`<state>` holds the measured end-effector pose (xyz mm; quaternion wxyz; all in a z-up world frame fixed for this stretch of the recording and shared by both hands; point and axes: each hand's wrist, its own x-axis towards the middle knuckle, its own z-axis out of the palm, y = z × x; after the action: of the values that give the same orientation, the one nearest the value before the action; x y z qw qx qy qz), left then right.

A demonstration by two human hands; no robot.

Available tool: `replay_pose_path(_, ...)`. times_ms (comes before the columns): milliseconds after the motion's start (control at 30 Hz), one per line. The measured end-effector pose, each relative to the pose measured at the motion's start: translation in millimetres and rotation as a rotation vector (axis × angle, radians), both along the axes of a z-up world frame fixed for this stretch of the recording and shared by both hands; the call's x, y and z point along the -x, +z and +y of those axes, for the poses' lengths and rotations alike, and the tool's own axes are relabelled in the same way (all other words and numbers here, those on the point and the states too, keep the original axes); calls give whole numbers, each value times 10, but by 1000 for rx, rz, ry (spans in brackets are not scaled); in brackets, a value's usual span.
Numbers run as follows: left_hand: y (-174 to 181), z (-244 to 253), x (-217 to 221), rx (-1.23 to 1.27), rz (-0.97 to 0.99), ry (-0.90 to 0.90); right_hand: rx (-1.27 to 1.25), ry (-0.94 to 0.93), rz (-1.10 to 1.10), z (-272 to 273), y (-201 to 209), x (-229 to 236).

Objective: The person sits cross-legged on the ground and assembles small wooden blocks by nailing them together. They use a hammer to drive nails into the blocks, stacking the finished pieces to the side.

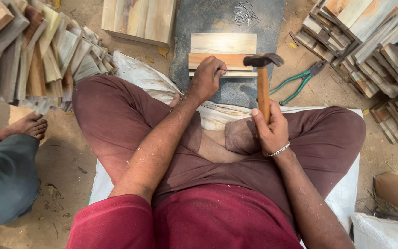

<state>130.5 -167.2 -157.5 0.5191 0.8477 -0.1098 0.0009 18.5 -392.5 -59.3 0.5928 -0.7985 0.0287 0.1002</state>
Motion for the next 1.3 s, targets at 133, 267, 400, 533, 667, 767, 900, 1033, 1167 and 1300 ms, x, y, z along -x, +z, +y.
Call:
replay_pose_path(133, -1, -62, 27, -48, -10, -1, 236, 67, -42, -57, -41, 34)
replay_pose_path(267, 16, -25, 25, -39, 10, -10, 246, 85, -28, -55, -36, -2)
replay_pose_path(400, 7, -38, 26, -50, -16, -16, 271, 93, -38, -47, -31, -9)
replay_pose_path(533, 0, -32, 40, -75, -40, -22, 261, 78, 24, -37, -26, -24)
replay_pose_path(667, 5, -48, 40, -79, -67, -21, 265, 80, -21, -63, 26, -28)
replay_pose_path(767, -4, -50, 34, -97, -76, -13, 357, 99, -132, -48, 58, -49)
replay_pose_path(900, -20, -79, 66, -120, -76, -2, 641, 172, -151, 28, 42, -113)
replay_pose_path(1033, 1, -102, 54, -127, -84, 17, 877, 253, 16, 47, 38, -143)
replay_pose_path(1167, -48, -69, 102, -87, -171, 59, 571, 96, -206, 12, -12, -59)
replay_pose_path(1300, 19, -99, 111, -61, -172, 50, 794, 234, -224, 23, -9, -67)
